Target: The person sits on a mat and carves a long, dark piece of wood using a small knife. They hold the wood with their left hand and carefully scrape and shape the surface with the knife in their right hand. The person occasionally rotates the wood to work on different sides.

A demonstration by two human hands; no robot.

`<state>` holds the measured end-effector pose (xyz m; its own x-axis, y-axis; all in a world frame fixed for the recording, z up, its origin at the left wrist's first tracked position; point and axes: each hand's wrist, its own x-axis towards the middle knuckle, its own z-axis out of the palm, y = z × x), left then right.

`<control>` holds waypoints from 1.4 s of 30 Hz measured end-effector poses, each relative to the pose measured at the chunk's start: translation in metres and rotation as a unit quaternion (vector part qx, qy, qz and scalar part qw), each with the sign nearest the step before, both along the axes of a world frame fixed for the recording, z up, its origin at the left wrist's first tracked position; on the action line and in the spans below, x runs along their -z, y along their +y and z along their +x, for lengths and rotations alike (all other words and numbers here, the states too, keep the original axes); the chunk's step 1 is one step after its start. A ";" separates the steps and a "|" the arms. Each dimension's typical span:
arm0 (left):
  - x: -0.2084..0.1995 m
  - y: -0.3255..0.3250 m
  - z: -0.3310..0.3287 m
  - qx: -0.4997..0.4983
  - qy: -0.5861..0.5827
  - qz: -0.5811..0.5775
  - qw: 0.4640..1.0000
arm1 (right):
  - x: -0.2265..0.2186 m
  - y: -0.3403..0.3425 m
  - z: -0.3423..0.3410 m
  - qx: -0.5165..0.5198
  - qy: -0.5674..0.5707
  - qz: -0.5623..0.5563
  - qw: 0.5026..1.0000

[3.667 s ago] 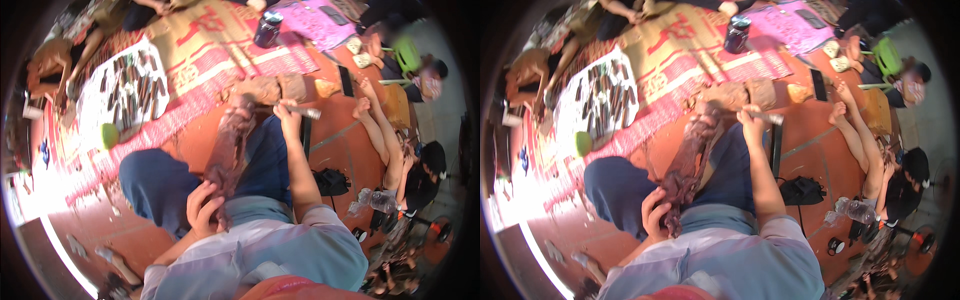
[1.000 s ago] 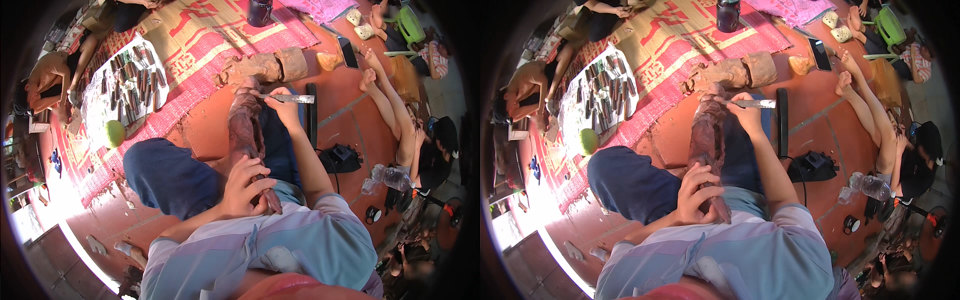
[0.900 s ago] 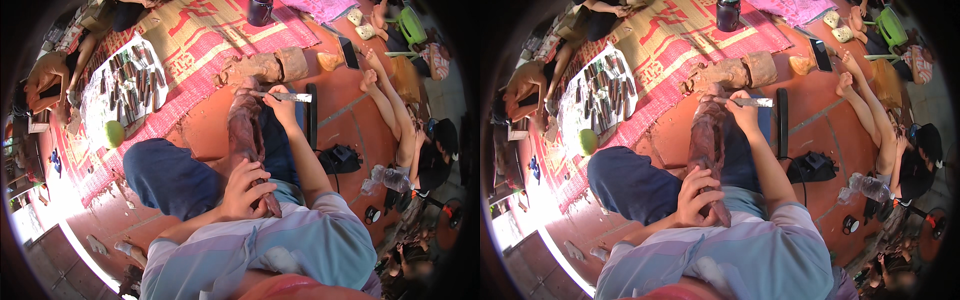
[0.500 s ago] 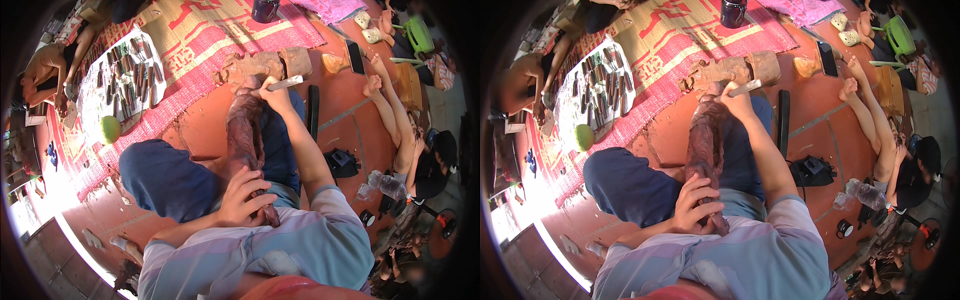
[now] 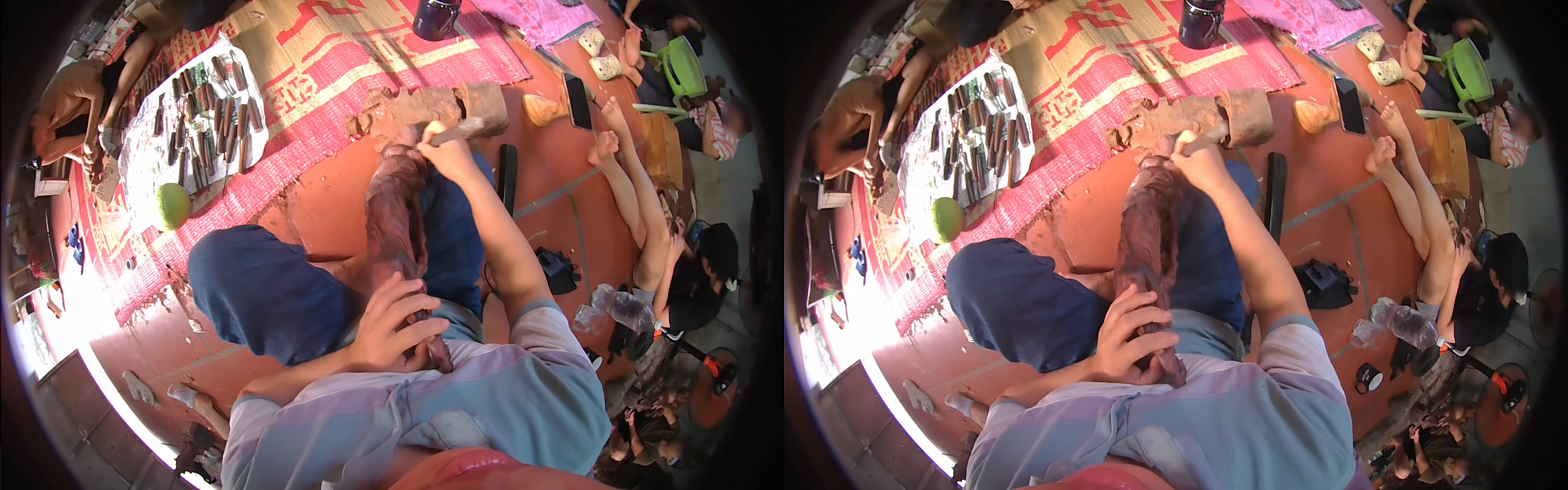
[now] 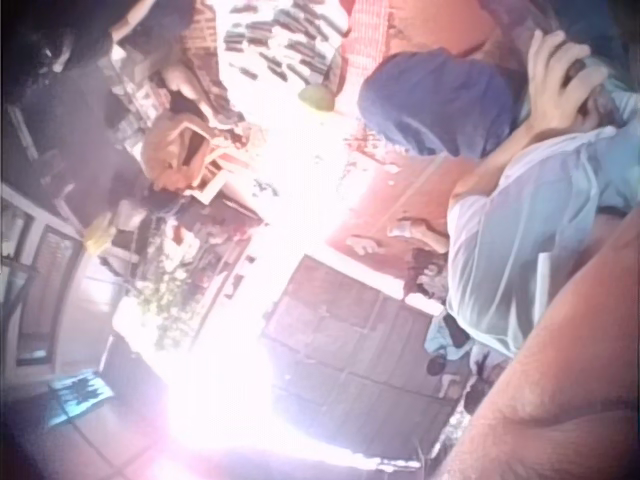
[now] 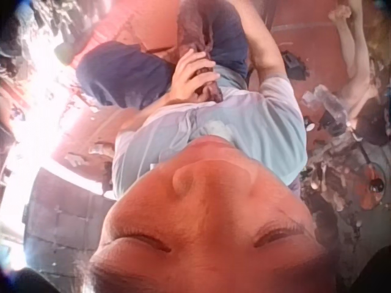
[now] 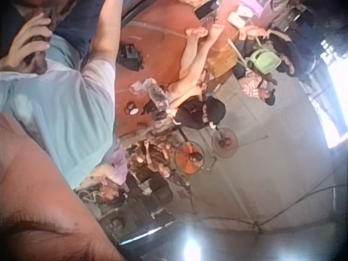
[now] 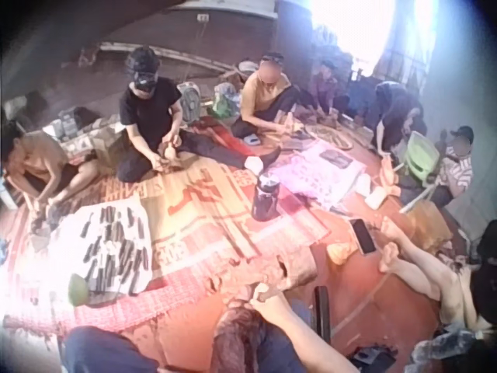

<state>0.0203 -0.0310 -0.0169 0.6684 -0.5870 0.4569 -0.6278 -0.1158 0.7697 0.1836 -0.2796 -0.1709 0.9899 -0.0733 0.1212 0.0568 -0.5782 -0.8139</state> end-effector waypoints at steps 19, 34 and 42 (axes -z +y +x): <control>0.002 -0.002 0.002 0.006 -0.004 -0.011 1.000 | 0.018 0.032 -0.029 0.138 -0.045 0.112 0.983; 0.000 0.001 0.000 -0.008 0.005 -0.012 1.000 | 0.011 -0.006 -0.021 0.179 0.064 0.404 0.895; 0.002 0.006 0.002 0.001 -0.002 -0.007 1.000 | 0.032 -0.002 -0.007 0.055 0.081 0.215 0.972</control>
<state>0.0220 -0.0249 -0.0190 0.6660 -0.5818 0.4669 -0.6305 -0.1044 0.7691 0.1766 -0.2813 -0.2031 0.9769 -0.1881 -0.1012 -0.1352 -0.1774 -0.9748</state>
